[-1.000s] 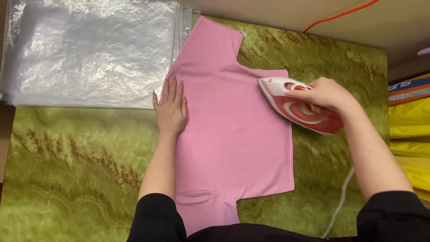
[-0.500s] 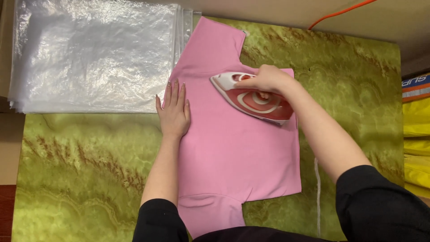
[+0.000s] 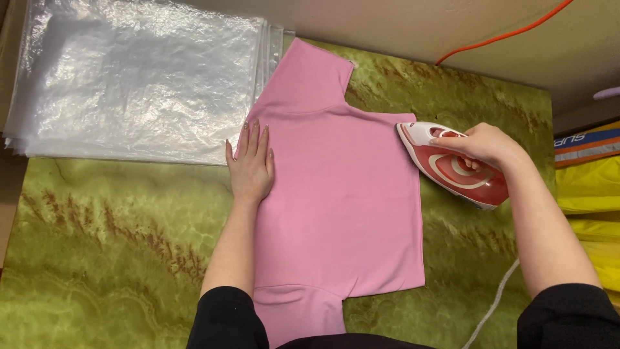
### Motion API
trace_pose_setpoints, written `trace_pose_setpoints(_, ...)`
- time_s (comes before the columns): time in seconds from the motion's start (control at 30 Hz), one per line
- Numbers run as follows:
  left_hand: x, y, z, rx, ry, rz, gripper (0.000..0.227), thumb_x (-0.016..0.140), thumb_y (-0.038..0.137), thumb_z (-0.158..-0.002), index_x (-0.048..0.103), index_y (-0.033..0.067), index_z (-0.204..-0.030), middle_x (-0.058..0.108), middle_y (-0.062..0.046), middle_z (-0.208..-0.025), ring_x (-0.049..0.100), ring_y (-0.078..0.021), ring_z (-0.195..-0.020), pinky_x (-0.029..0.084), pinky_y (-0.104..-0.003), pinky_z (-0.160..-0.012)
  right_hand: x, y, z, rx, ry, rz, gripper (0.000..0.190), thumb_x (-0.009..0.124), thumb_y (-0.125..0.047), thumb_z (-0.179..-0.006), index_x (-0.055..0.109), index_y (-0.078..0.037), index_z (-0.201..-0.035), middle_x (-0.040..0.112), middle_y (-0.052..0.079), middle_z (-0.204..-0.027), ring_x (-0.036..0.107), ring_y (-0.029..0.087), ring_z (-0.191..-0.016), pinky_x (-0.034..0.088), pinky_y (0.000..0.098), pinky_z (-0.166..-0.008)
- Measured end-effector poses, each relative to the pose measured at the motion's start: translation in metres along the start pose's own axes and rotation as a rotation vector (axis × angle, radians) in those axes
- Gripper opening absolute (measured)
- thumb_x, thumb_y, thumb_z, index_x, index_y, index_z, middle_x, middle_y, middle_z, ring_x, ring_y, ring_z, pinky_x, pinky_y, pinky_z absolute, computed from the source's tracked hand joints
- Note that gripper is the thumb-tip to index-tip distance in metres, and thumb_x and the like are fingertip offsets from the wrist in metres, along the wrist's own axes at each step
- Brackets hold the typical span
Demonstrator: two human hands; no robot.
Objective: The person irons a pink short-sleeved shirt laid flat on a green patterned table. They use a red and white iron to smooth the sleeves and body, occasionally repositioning the garment with their hands. The shirt remains on the table throughout the clip.
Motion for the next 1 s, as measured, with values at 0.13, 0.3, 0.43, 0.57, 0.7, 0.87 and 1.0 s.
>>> trace_pose_setpoints(0.13,-0.009,0.006,-0.001,0.033,-0.046,0.012,0.050,0.032,0.028,-0.097,0.035,0.0162,-0.146,0.031,-0.003,-0.152,0.022,-0.0198,-0.142,0.013,-0.057,-0.111,-0.004,-0.053,0.028,-0.005,-0.007,0.043,0.063,0.066,-0.064,-0.072,0.045,-0.008,-0.052,0.055,0.012,-0.056,0.049,0.024,-0.052,0.034,0.0368,-0.052)
trace_pose_setpoints(0.3,-0.004,0.002,-0.001,-0.003,-0.035,-0.009,0.048,0.035,0.032,-0.098,0.036,0.0225,-0.145,0.029,0.000,-0.154,0.019,-0.0177,-0.143,0.012,-0.055,-0.111,0.037,-0.144,0.046,-0.316,-0.112,0.219,0.071,0.066,-0.073,-0.062,0.073,-0.015,-0.102,0.067,0.020,-0.105,0.062,0.034,-0.107,0.048,0.0426,-0.088)
trace_pose_setpoints(0.43,-0.001,0.001,-0.002,0.023,-0.049,-0.039,0.048,0.033,0.032,-0.098,0.035,0.0226,-0.145,0.028,-0.001,-0.154,0.020,-0.0191,-0.143,0.014,-0.056,-0.110,0.077,-0.186,0.024,-0.410,-0.142,0.268,0.090,0.064,-0.079,-0.057,0.068,-0.007,-0.110,0.063,0.020,-0.116,0.058,0.034,-0.114,0.045,0.0460,-0.093)
trace_pose_setpoints(0.57,-0.003,0.001,-0.004,0.016,-0.039,-0.033,0.048,0.034,0.032,-0.098,0.035,0.0229,-0.145,0.028,0.000,-0.154,0.020,-0.0179,-0.143,0.013,-0.055,-0.110,0.088,-0.184,-0.008,-0.418,-0.153,0.209,0.076,0.068,-0.077,-0.056,0.069,-0.006,-0.083,0.065,0.012,-0.077,0.066,0.026,-0.083,0.050,0.0364,-0.075)
trace_pose_setpoints(0.7,-0.006,0.002,-0.002,0.012,-0.052,-0.009,0.048,0.034,0.031,-0.098,0.036,0.0221,-0.145,0.027,0.000,-0.154,0.019,-0.0179,-0.143,0.012,-0.054,-0.110,0.061,-0.144,-0.023,-0.330,-0.161,0.099,0.062,0.072,-0.067,-0.060,0.067,-0.005,-0.064,0.059,0.009,-0.047,0.064,0.021,-0.046,0.050,0.0296,-0.054)
trace_pose_setpoints(0.87,-0.007,0.004,-0.002,0.002,-0.043,-0.021,0.048,0.034,0.032,-0.098,0.036,0.0216,-0.145,0.029,0.000,-0.154,0.020,-0.0182,-0.143,0.012,-0.054,-0.110,0.025,-0.074,-0.028,-0.183,-0.110,-0.103,0.057,0.074,-0.055,-0.065,0.062,0.000,-0.059,0.054,0.012,-0.045,0.058,0.021,-0.041,0.046,0.0298,-0.046)
trace_pose_setpoints(1.0,-0.006,0.004,-0.002,0.004,-0.030,-0.023,0.049,0.035,0.032,-0.098,0.036,0.0219,-0.145,0.031,-0.001,-0.153,0.021,-0.0184,-0.142,0.011,-0.053,-0.110,0.012,-0.027,-0.024,-0.085,-0.048,-0.273,0.053,0.075,-0.044,-0.070,0.057,0.005,-0.058,0.048,0.014,-0.044,0.050,0.019,-0.037,0.042,0.0300,-0.035)
Point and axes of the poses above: each hand's wrist, its own z-axis away from the middle knuckle, its own x-axis out of the palm, y = z × x, the point moved 5 cm from there along -z, towards the middle knuckle
